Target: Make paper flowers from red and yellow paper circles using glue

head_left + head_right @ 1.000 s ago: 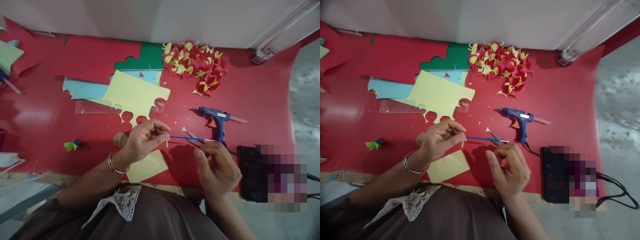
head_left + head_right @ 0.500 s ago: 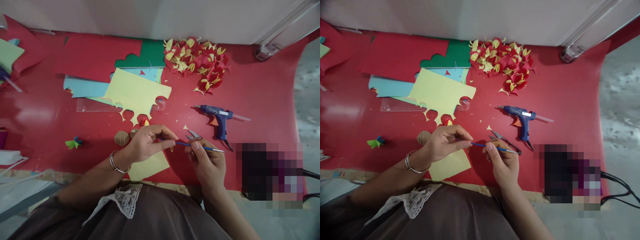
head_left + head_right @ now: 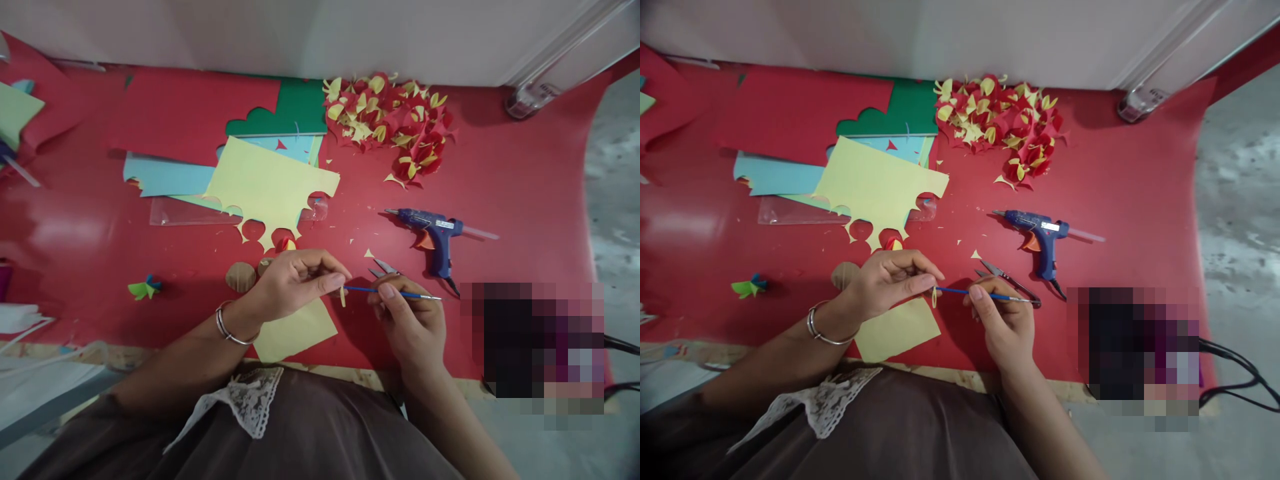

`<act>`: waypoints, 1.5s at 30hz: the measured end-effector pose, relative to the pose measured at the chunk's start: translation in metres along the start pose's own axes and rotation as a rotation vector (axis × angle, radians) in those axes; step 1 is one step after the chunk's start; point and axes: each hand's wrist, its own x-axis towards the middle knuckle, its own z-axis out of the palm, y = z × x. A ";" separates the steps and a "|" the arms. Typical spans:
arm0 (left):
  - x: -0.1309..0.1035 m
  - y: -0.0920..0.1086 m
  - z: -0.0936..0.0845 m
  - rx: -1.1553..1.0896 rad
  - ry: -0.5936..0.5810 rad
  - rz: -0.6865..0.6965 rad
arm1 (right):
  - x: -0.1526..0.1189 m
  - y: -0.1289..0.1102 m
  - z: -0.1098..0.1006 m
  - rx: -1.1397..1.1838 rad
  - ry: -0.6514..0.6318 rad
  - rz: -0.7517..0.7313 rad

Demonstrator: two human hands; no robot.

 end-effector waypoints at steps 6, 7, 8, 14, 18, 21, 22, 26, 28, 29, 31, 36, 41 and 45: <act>0.000 -0.005 0.000 0.015 0.029 0.018 | 0.001 -0.002 0.001 0.000 -0.002 0.001; 0.000 -0.006 0.000 0.023 0.037 0.009 | 0.001 -0.001 0.001 -0.001 -0.004 0.004; 0.000 -0.008 0.000 0.035 0.044 0.004 | 0.001 -0.001 0.000 -0.004 -0.004 0.009; -0.004 -0.004 0.004 0.291 0.083 0.145 | 0.002 0.000 0.000 -0.001 0.007 0.002; -0.006 -0.001 0.007 0.582 0.103 0.398 | 0.002 0.000 0.000 0.006 0.008 -0.003; -0.006 -0.004 0.007 0.667 0.067 0.581 | 0.002 -0.001 0.000 0.027 0.001 0.006; -0.006 -0.005 0.006 0.673 0.050 0.615 | 0.002 -0.001 0.001 0.036 -0.001 0.012; -0.004 -0.007 0.005 0.631 0.030 0.653 | 0.002 -0.005 0.003 0.083 -0.013 0.027; -0.004 -0.007 0.005 0.614 0.048 0.658 | 0.003 -0.007 0.004 0.105 -0.018 0.017; -0.004 -0.007 0.005 0.614 0.057 0.657 | 0.003 -0.008 0.005 0.109 -0.021 0.014; -0.003 -0.006 0.006 0.614 0.077 0.647 | 0.004 -0.008 0.005 0.103 -0.022 0.013; -0.004 -0.004 0.006 0.578 0.113 0.540 | 0.004 -0.008 0.006 0.113 -0.012 0.009; -0.004 -0.003 0.006 0.458 0.106 0.339 | 0.005 -0.010 0.007 0.142 -0.001 0.016; -0.002 -0.004 0.004 0.351 0.099 0.225 | 0.006 -0.010 0.008 0.120 0.006 0.025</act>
